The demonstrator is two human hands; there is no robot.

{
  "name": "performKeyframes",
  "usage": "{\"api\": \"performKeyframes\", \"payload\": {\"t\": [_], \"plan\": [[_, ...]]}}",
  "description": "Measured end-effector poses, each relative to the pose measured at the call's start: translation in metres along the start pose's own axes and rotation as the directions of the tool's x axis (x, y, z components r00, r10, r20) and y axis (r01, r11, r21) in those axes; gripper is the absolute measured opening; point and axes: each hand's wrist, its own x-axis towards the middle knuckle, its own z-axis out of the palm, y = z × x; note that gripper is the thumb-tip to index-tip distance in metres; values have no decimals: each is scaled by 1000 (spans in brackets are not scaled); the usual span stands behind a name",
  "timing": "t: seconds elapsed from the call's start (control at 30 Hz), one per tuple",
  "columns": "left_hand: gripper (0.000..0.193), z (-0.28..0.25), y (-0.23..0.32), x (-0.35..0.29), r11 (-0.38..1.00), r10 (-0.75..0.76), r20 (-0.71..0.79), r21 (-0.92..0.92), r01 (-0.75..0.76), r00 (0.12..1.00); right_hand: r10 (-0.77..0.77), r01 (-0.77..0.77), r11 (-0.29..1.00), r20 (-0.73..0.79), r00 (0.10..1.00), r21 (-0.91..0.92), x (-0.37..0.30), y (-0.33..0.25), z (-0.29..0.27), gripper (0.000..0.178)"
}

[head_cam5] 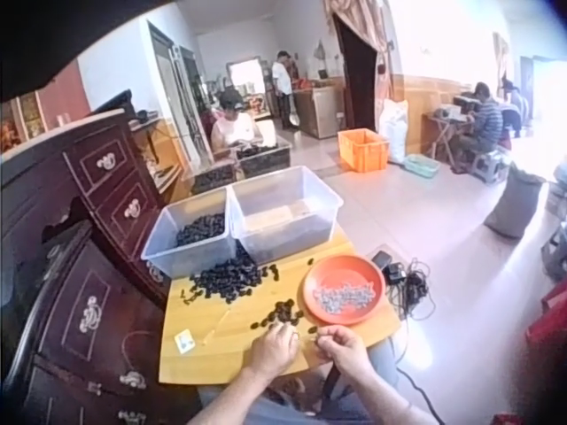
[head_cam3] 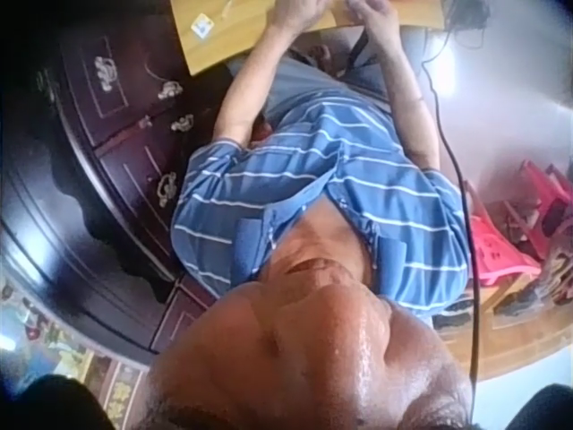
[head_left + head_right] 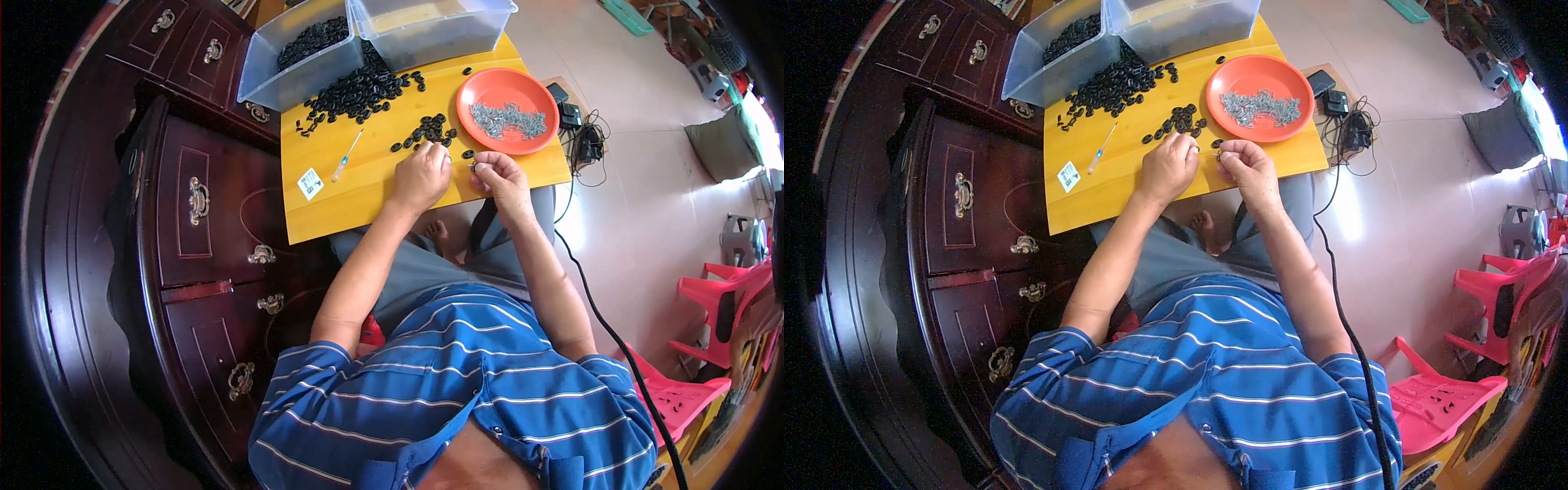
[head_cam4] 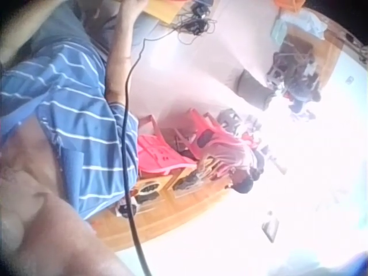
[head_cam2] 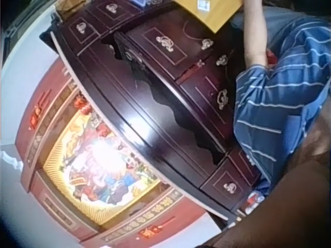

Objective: The person assembles plastic components by picking up black plastic pieces and inserting metal springs into them by hand.

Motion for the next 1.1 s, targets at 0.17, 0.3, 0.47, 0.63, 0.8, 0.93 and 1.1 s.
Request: {"api": "performKeyframes", "payload": {"t": [0.17, 0.3, 0.47, 0.63, 0.8, 0.93, 1.1], "plan": [[9, -3, 2, -7, 997, 71, -17, -35, -71, 997, -3, 2, 1000, -5, 1000, -16, 2, 2, -1, 20], [6, 4, -11, -8, 973, 104, -230, -180, -147, 968, -4, 4, 1000, -1, 1000, 20, 2, 3, 1, 19], [8, -4, -8, -19, 392, -332, 224, -851, 350, 916, -8, 8, 1000, -27, 1000, 8, 1, 5, 1, 19], [11, -6, 1, -26, 148, -348, 275, -928, 342, 896, -3, 3, 1000, -23, 1000, -11, 0, 5, 3, 19], [15, -2, 3, -29, 170, -309, 272, -927, 334, 911, 3, -4, 1000, -32, 999, -7, 0, 3, 6, 19], [13, -1, 5, -32, 240, -290, 279, -905, 352, 915, -30, 29, 999, -39, 999, -19, 1, 5, 6, 20], [8, -4, 6, -34, 237, -308, 281, -903, 359, 909, -20, 20, 1000, -43, 999, -7, 0, 4, 8, 19]]}}
